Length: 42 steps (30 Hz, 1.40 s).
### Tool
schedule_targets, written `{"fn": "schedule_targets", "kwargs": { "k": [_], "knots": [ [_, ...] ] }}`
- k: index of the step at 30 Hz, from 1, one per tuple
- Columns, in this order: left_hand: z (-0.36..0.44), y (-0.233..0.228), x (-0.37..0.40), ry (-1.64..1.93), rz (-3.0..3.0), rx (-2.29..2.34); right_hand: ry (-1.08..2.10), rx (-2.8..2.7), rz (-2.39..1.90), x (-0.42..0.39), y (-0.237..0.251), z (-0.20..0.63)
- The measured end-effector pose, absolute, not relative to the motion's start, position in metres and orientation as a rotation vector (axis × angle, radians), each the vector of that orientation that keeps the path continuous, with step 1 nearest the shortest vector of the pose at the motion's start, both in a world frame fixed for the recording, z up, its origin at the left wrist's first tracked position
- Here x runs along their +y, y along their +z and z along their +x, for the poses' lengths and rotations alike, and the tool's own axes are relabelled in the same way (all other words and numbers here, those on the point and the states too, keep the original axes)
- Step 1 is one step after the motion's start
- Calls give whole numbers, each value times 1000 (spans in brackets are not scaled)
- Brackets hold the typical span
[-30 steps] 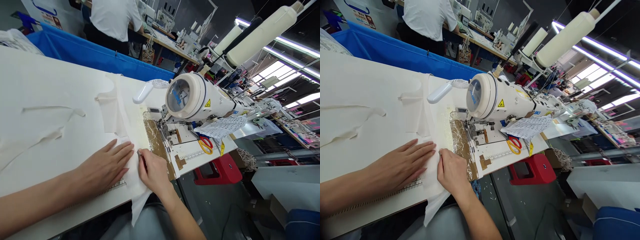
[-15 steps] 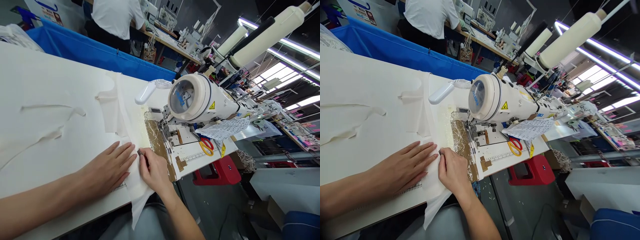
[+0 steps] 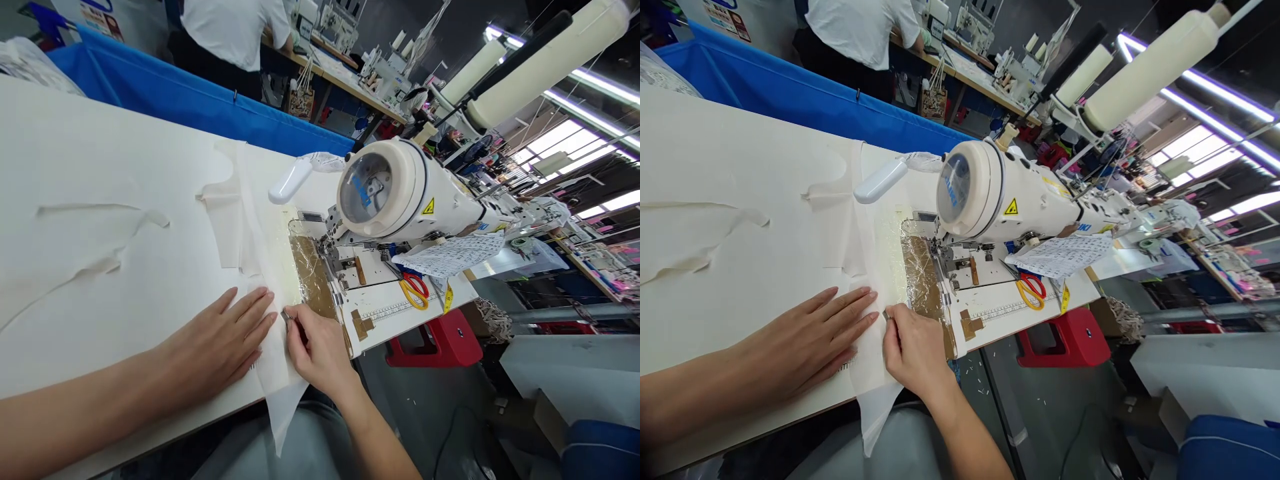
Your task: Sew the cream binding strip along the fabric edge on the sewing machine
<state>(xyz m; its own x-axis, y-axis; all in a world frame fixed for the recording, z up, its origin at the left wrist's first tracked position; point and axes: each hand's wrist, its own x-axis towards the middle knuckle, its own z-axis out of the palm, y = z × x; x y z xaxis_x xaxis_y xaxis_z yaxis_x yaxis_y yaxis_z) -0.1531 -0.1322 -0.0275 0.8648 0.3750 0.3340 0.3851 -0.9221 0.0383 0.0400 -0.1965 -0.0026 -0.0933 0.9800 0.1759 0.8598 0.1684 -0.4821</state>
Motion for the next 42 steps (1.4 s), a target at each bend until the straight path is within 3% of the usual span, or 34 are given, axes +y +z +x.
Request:
{"fn": "schedule_targets", "kwargs": {
  "k": [20,27,42],
  "knots": [
    [-153,-22,-133,-488,-3026,-580,271,-2076,-1728,-200,-5,39],
    [-155,-19,-131,-500,-3026,-582,384,-2102,-1766,-218,5,53],
    [-156,-22,-124,-464,-3064,-599,305,-1967,-1766,-184,-10,34]
  ]
}}
